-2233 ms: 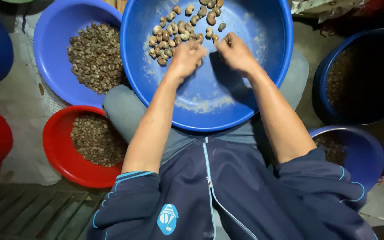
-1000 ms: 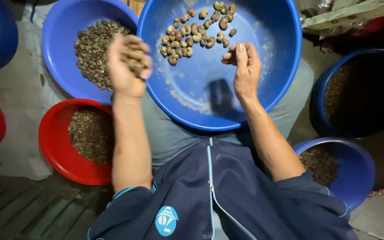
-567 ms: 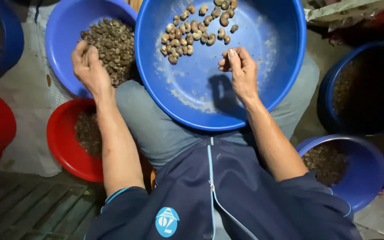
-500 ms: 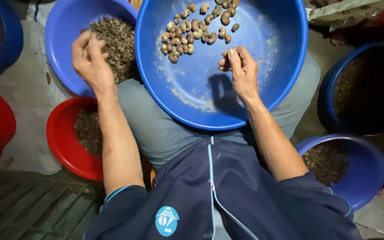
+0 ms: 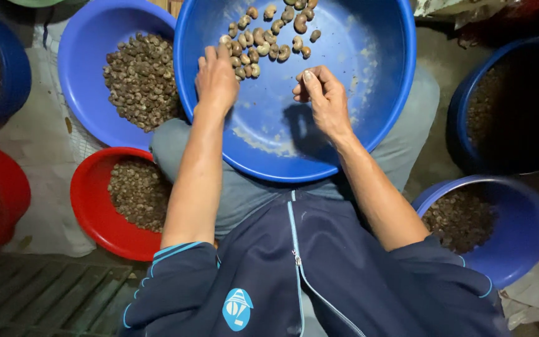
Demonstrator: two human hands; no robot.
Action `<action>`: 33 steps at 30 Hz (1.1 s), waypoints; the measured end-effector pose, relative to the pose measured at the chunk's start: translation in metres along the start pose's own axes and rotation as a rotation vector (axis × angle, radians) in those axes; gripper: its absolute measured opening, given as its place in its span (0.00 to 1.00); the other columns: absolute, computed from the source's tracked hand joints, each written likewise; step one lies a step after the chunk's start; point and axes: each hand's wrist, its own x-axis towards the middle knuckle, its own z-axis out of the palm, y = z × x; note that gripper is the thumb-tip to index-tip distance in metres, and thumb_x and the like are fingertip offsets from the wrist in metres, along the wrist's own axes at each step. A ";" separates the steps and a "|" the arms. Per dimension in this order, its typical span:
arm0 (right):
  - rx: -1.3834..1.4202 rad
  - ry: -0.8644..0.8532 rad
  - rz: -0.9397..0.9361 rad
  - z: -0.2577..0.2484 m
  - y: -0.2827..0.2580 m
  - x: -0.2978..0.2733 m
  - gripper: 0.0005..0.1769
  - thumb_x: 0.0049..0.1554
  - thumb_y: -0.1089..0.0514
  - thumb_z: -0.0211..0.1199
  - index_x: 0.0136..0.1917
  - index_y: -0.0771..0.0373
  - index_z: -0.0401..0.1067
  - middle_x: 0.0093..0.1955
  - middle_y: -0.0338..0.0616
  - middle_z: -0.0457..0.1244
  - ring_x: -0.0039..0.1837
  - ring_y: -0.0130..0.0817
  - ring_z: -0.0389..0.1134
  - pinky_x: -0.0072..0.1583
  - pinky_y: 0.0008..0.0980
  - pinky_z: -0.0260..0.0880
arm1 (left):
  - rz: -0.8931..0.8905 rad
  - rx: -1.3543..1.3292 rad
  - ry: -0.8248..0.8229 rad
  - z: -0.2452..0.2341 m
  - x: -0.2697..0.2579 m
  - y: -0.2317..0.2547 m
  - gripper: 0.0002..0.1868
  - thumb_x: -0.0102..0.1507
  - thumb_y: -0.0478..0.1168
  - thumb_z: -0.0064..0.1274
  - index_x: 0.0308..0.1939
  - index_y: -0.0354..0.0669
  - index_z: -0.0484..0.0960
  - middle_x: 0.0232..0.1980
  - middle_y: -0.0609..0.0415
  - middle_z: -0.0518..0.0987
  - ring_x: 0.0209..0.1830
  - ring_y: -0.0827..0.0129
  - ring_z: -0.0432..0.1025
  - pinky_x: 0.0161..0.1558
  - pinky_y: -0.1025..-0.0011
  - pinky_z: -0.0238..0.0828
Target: Sorting nuts from a large basin into smaller containers by hand
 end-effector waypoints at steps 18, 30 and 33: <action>-0.115 -0.035 -0.148 0.001 0.014 0.000 0.13 0.71 0.56 0.51 0.52 0.67 0.72 0.41 0.52 0.69 0.42 0.35 0.72 0.44 0.28 0.69 | -0.035 0.039 -0.250 0.068 -0.008 -0.027 0.16 0.60 0.55 0.59 0.46 0.55 0.80 0.42 0.47 0.85 0.48 0.43 0.81 0.49 0.41 0.75; -0.990 -0.277 -0.389 0.040 0.028 0.018 0.14 0.56 0.65 0.61 0.55 0.65 0.64 0.47 0.55 0.65 0.45 0.54 0.69 0.48 0.51 0.71 | -0.020 -0.452 0.135 0.003 -0.019 0.001 0.08 0.59 0.35 0.54 0.35 0.44 0.69 0.27 0.50 0.78 0.25 0.49 0.72 0.33 0.51 0.70; -1.195 -0.242 -0.507 0.053 0.054 0.025 0.14 0.56 0.64 0.55 0.56 0.61 0.63 0.46 0.54 0.62 0.43 0.57 0.67 0.43 0.53 0.67 | 0.002 -0.506 0.201 -0.004 -0.019 0.003 0.08 0.56 0.35 0.51 0.40 0.41 0.75 0.35 0.45 0.82 0.31 0.47 0.74 0.37 0.52 0.71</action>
